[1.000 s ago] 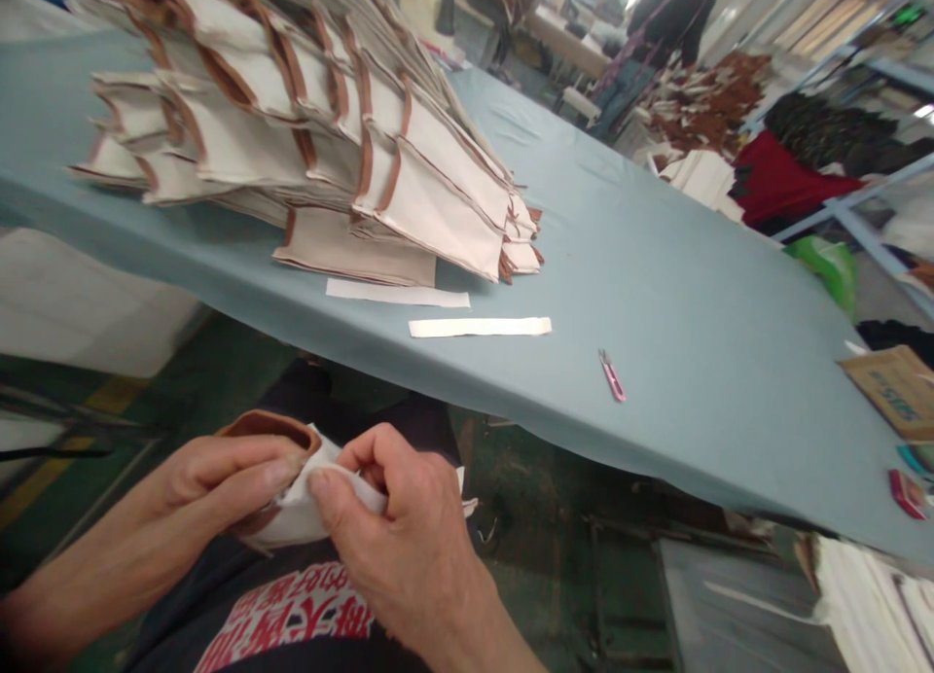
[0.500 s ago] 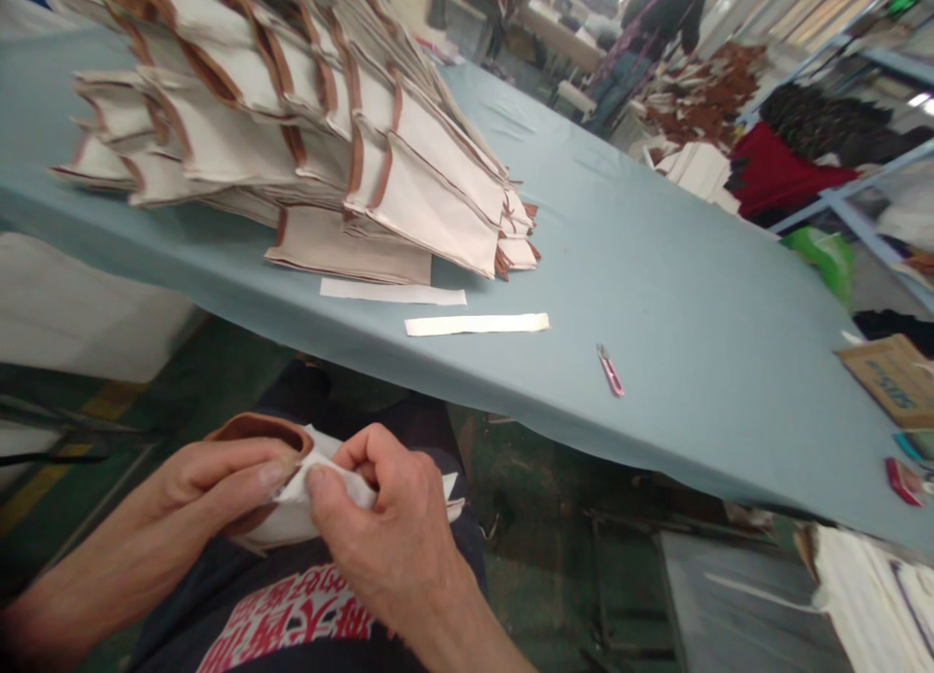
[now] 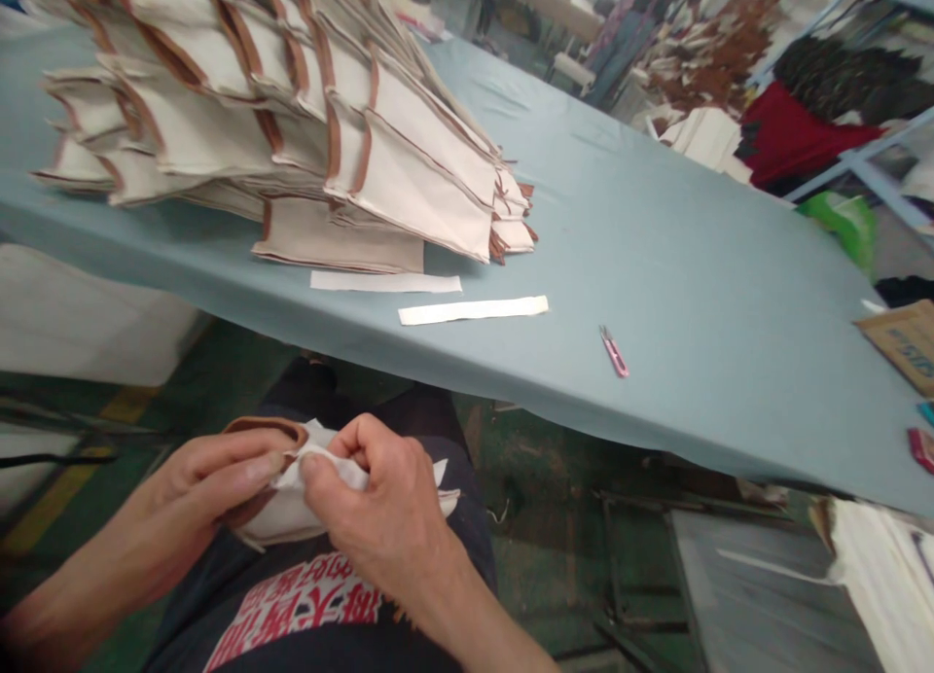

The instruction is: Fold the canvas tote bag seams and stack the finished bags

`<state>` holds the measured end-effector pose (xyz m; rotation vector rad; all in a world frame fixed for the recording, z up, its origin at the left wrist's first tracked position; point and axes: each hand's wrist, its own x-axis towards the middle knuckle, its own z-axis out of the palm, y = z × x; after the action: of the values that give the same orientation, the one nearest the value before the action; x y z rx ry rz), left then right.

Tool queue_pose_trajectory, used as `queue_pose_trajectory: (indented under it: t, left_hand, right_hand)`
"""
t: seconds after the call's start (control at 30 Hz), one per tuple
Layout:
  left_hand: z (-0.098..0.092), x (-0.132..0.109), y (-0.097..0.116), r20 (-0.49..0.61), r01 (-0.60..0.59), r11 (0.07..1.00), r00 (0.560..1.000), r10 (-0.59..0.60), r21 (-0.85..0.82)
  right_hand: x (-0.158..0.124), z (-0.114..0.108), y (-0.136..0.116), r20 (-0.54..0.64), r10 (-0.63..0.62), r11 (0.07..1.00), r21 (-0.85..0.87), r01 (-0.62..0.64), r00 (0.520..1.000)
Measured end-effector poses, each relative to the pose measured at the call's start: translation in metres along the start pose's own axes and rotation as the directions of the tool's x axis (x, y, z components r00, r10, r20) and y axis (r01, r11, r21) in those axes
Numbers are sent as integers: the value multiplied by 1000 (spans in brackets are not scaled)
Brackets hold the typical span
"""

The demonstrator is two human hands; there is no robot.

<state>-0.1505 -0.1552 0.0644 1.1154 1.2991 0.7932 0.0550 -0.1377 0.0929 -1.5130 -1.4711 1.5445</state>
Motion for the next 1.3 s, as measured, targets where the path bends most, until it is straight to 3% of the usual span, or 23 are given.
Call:
queue_pose_trajectory:
  t: [0.1, 0.3, 0.53, 0.7, 0.87, 1.03, 1.17, 1.3]
  left_hand:
    - [3, 1, 9, 64, 38, 999, 997, -37, -12]
    - [19, 0, 33, -18, -61, 991, 998, 64, 119]
    - [23, -9, 19, -99, 4, 998, 995, 3, 70]
    - [25, -14, 11, -132, -57, 991, 989, 73, 124]
    - [33, -22, 20, -158, -106, 950, 975, 158, 294]
    - [48, -26, 19, -287, -134, 887, 916, 281, 441]
    - [49, -16, 8, -247, -268, 797, 855, 455, 541]
    - [47, -7, 13, -185, -337, 718, 819, 542, 609]
  right_hand:
    - [0, -1, 3, -7, 7, 1000, 7, -7, 1000]
    - [2, -3, 13, 35, 20, 996, 85, -23, 999]
    - [8, -1, 20, 202, 53, 943, 311, -115, 978]
    - [5, 3, 14, 185, 59, 942, 315, -116, 981]
    - [0, 15, 19, 122, 83, 916, 381, -124, 989]
    - [-1, 23, 23, 153, 98, 885, 438, -156, 983]
    - [3, 27, 23, 71, 34, 932, 357, -57, 997]
    - [14, 31, 24, 12, -23, 990, 136, 21, 1000]
